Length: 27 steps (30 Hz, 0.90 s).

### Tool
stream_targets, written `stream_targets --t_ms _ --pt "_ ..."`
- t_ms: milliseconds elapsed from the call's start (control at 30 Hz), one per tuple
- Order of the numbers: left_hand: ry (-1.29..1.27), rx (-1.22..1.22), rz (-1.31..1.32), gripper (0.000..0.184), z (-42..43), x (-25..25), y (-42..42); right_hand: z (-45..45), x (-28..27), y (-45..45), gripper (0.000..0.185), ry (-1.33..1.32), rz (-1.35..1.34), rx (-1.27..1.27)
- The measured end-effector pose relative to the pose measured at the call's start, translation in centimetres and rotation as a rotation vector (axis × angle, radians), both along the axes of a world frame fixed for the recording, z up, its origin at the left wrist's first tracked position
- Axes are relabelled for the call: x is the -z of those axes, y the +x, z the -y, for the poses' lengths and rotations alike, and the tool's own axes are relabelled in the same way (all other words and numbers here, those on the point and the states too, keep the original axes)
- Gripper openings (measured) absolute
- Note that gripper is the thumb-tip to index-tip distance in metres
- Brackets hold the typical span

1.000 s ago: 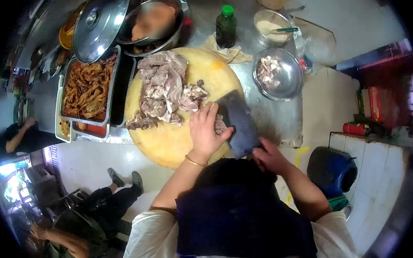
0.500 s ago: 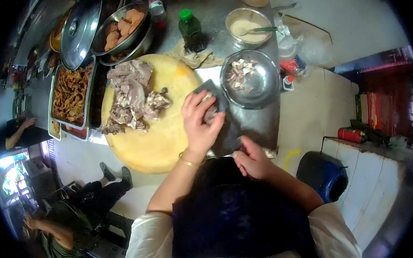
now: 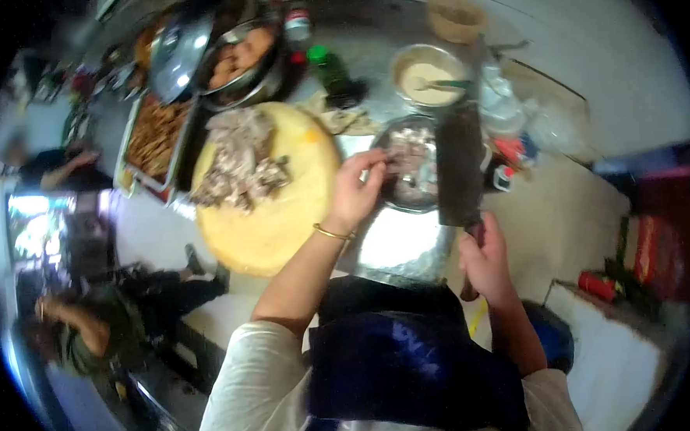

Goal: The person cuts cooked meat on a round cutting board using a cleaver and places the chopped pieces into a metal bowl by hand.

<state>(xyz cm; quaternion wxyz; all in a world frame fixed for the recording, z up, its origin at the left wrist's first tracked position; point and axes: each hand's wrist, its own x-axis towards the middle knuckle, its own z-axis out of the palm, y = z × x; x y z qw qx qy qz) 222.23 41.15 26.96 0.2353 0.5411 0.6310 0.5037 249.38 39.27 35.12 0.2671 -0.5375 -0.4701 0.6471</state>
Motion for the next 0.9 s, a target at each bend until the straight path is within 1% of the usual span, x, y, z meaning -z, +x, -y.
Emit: stream_targets --t_ms 33,67,100,133,167,233,267,300,367,400,433,500,533,567,633,700,733,767,800,833,867,900 --pt "0.002 -0.047 -0.071 0.015 1.6 0.8 -1.0 -0.1 0.3 -0.3 0.031 -0.021 -0.013 -0.019" --pt "-0.223 -0.089 0.122 0.017 3.9 1.6 -1.8 -0.1 0.6 -0.7 0.031 -0.017 -0.035 -0.073" --pt "-0.195 -0.117 -0.055 0.017 5.8 0.8 -2.4 -0.1 0.8 -1.0 0.031 -0.012 -0.054 -0.121" --pt "-0.203 -0.136 -0.118 0.018 7.6 0.5 -3.1 0.1 0.8 -1.5 0.031 -0.005 -0.067 -0.160" --pt "-0.212 -0.149 -0.174 0.019 9.2 0.5 -3.7 0.3 0.4 -2.3 0.030 -0.006 -0.044 -0.224" --pt "-0.127 -0.273 -0.223 0.018 12.1 0.0 -4.3 0.8 -0.7 -3.7 0.030 -0.001 0.018 -0.340" --pt "-0.083 -0.330 -0.244 0.017 13.3 -0.1 -4.7 1.2 -0.4 -4.1 0.032 0.006 -0.018 -0.387" --pt "-0.081 -0.395 -0.255 0.018 14.2 -0.2 -5.3 1.7 0.0 -4.8 0.035 0.064 0.044 -0.419" --pt "-0.077 -0.519 -0.270 0.020 16.1 -0.2 -6.9 2.1 1.1 -5.9 0.040 0.278 0.105 -0.579" --pt "-0.081 -0.552 -0.331 0.027 16.9 -0.3 -8.2 2.4 1.0 -7.1 0.043 0.330 0.090 -0.612" --pt "-0.089 -0.593 -0.348 0.029 17.3 -0.3 -9.4 2.3 0.2 -7.9 0.046 0.275 0.192 -0.709" --pt "-0.089 -0.656 -0.375 0.034 17.1 -0.9 -12.2 2.7 1.8 -9.6 0.048 0.495 0.329 -0.821" --pt "-0.117 -0.636 -0.427 0.043 17.0 -1.1 -13.8 3.0 2.9 -10.3 0.049 0.581 0.368 -0.881" --pt "-0.109 -0.626 -0.446 0.049 16.4 -1.6 -15.1 3.1 2.6 -10.7 0.048 0.580 0.414 -0.891" --pt "-0.045 -0.601 -0.564 0.054 14.3 -2.4 -18.1 3.4 1.9 -11.6 0.047 0.565 0.511 -0.906" --pt "-0.102 -0.626 -0.725 0.056 11.9 -2.7 -20.6 3.3 1.8 -11.8 0.044 0.487 0.530 -0.886" --pt "-0.182 -0.607 -0.648 0.051 10.7 -2.8 -21.6 3.3 1.5 -11.9 0.043 0.444 0.540 -0.872" --pt "-0.221 -0.581 -0.655 0.049 9.7 -3.4 -22.3 3.3 1.2 -12.3 0.043 0.400 0.549 -0.855" --pt "-0.262 -0.550 -0.664 0.046 8.9 -4.2 -22.7 3.9 0.9 -12.5 0.043 0.486 0.529 -0.801" --pt "-0.303 -0.517 -0.675 0.043 8.2 -4.5 -23.2 4.4 0.9 -12.7 0.043 0.510 0.528 -0.769" --pt "-0.252 -0.485 -0.675 0.037 7.7 -4.4 -23.6 4.8 1.2 -13.0 0.043 0.532 0.526 -0.736" --pt "-0.241 -0.406 -0.621 0.038 7.5 -4.4 -23.9 5.3 1.3 -13.3 0.042 0.551 0.523 -0.702"
